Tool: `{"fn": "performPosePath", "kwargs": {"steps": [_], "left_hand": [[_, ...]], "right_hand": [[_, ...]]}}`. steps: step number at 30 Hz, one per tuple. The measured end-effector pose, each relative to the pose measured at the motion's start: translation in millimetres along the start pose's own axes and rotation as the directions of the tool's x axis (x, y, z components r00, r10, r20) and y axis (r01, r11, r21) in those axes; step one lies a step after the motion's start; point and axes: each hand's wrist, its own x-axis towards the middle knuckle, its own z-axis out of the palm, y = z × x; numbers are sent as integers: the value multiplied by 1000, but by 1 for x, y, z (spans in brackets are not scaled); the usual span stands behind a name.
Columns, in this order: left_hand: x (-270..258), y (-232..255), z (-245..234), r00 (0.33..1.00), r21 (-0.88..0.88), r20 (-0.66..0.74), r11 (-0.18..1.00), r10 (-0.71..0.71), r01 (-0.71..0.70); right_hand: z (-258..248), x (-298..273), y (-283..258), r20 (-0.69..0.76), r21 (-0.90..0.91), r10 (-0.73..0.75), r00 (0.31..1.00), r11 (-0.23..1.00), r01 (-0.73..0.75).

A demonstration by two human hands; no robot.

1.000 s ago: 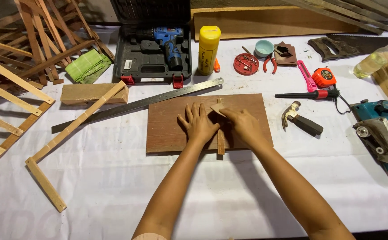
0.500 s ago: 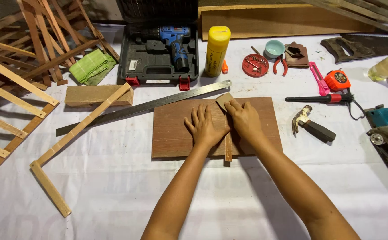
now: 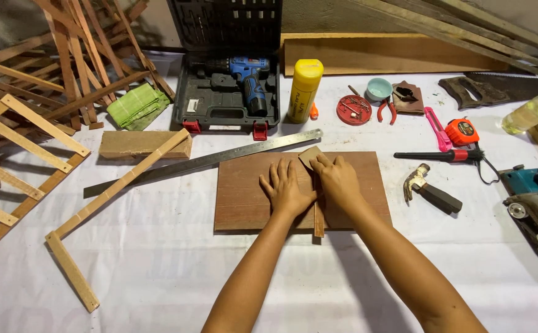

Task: Measuring and preparing small wood strips for a larger project.

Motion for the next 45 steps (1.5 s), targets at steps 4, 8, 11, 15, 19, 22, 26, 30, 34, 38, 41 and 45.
{"fn": "performPosePath", "kwargs": {"steps": [4,8,11,15,19,22,26,30,34,38,41,45], "left_hand": [[5,-3,9,1000,6,-1,1000,7,-7],[3,-5,8,1000,42,27,999,6,-7],[6,-6,10,999,54,32,998,12,-14],[5,-1,1,999,18,54,1000,-6,5],[3,-4,5,999,21,37,1000,-2,1],[3,-3,5,1000,29,18,999,17,-18],[2,-5,8,1000,10,-1,1000,9,-9],[1,-3,6,1000,60,17,998,5,-6],[4,-10,15,1000,73,23,997,15,-16],[3,-6,9,999,27,-1,999,32,-32],[-1,-3,3,999,24,14,999,33,-34],[-2,-7,8,998,15,-18,998,62,-62]], "right_hand": [[-5,-14,-4,-72,45,-17,997,999,20],[-19,-51,-25,16,81,51,999,995,-52],[-22,-59,-28,33,58,60,998,996,-62],[-18,-38,-22,-63,22,34,997,999,-33],[-7,-9,-5,-42,36,51,998,998,-50],[0,-4,2,-24,72,69,997,995,-67],[-11,-31,-12,-68,98,38,997,995,-32],[-18,-64,-25,-64,157,21,998,988,-10],[-15,-51,-21,1,104,29,1000,994,-29],[1,-19,1,-126,119,19,992,993,-4],[14,-6,13,-123,172,45,991,985,-23],[16,-6,33,26,389,155,988,908,-153]]}}
